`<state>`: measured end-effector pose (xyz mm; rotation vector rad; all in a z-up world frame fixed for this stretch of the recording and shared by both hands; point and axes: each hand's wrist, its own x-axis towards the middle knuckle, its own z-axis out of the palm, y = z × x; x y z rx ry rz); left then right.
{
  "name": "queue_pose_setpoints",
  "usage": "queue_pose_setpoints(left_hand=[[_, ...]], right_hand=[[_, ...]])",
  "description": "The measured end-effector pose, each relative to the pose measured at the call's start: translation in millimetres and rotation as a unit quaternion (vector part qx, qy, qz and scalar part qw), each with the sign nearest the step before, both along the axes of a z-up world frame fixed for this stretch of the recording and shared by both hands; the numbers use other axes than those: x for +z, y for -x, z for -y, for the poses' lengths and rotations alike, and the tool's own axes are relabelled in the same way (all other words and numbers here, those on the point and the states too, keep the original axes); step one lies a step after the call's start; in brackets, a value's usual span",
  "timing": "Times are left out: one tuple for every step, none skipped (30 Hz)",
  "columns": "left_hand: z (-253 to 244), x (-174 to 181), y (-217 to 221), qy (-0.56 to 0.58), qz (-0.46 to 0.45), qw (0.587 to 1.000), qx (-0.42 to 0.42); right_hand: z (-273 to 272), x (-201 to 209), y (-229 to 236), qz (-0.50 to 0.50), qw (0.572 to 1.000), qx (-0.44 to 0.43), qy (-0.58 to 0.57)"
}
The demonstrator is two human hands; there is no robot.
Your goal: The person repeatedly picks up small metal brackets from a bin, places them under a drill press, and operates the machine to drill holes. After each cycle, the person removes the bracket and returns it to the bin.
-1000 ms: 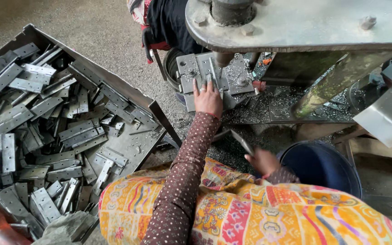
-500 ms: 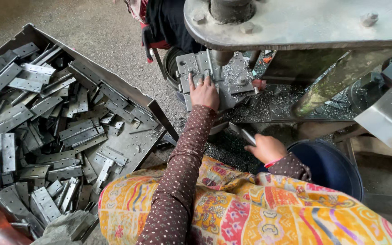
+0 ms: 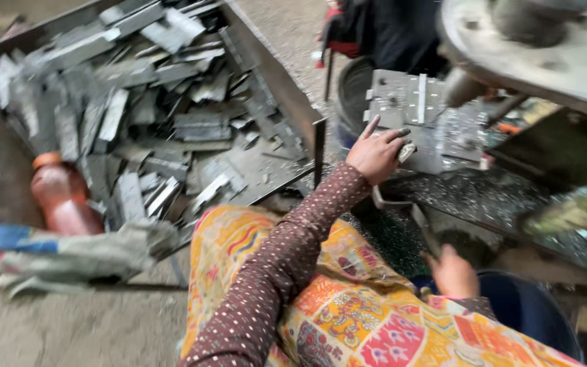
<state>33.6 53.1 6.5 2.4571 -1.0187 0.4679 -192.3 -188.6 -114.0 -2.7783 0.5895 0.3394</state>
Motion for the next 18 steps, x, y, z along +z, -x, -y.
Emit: queue_pose_setpoints(left_hand=[[-20,-10,7,0.068,0.037,0.997,-0.013],[-42,-21,10,0.098,0.050,0.993,0.046],[-66,-33,13,0.127,0.063,0.984,0.105],[-92,-43,12,0.158,0.079,0.971,0.160],[-123,-53,9,0.159,0.054,0.960,0.225],[-150,-64,2,0.163,0.030,0.944,0.286],[-175,-75,-8,0.146,-0.091,0.911,0.374],[-197,-88,-17,0.127,-0.212,0.858,0.451],[-219,-101,-24,0.128,-0.210,0.841,0.482],[-234,-116,-31,0.128,-0.207,0.825,0.511],[-243,-132,-35,0.120,-0.223,0.816,0.519],[-248,-147,-44,0.112,-0.239,0.810,0.524],[-250,-161,-53,0.104,-0.255,0.803,0.529],[-247,-174,-62,0.113,-0.248,0.809,0.520],[-240,-185,-72,0.123,-0.241,0.816,0.511],[-231,-193,-84,0.132,-0.233,0.824,0.499],[-221,-200,-94,0.131,-0.210,0.821,0.514],[-210,-204,-105,0.131,-0.187,0.819,0.526]], right_hand=[[2,15,-4,-0.015,1.000,0.013,0.025],[1,26,-4,-0.021,0.999,0.019,0.038],[-2,35,-3,-0.026,0.998,0.026,0.051],[-5,44,-9,-0.035,0.997,0.031,0.056],[-7,51,-14,-0.044,0.997,0.037,0.061],[-9,57,-17,-0.051,0.996,0.038,0.068],[-12,59,-21,-0.057,0.995,0.036,0.073],[-13,62,-20,-0.064,0.994,0.033,0.079],[-14,63,-20,-0.071,0.993,0.030,0.086],[-16,63,-19,-0.076,0.993,0.026,0.085],[-17,63,-19,-0.082,0.993,0.022,0.084],[-17,63,-19,-0.086,0.993,0.013,0.083],[-17,63,-18,-0.089,0.993,0.006,0.072],[-16,62,-22,-0.091,0.994,-0.004,0.063],[-14,60,-25,-0.093,0.994,-0.014,0.053],[-12,59,-26,-0.090,0.995,-0.013,0.048],[-10,57,-27,-0.087,0.995,-0.013,0.043],[-9,56,-27,-0.083,0.996,-0.015,0.038]])
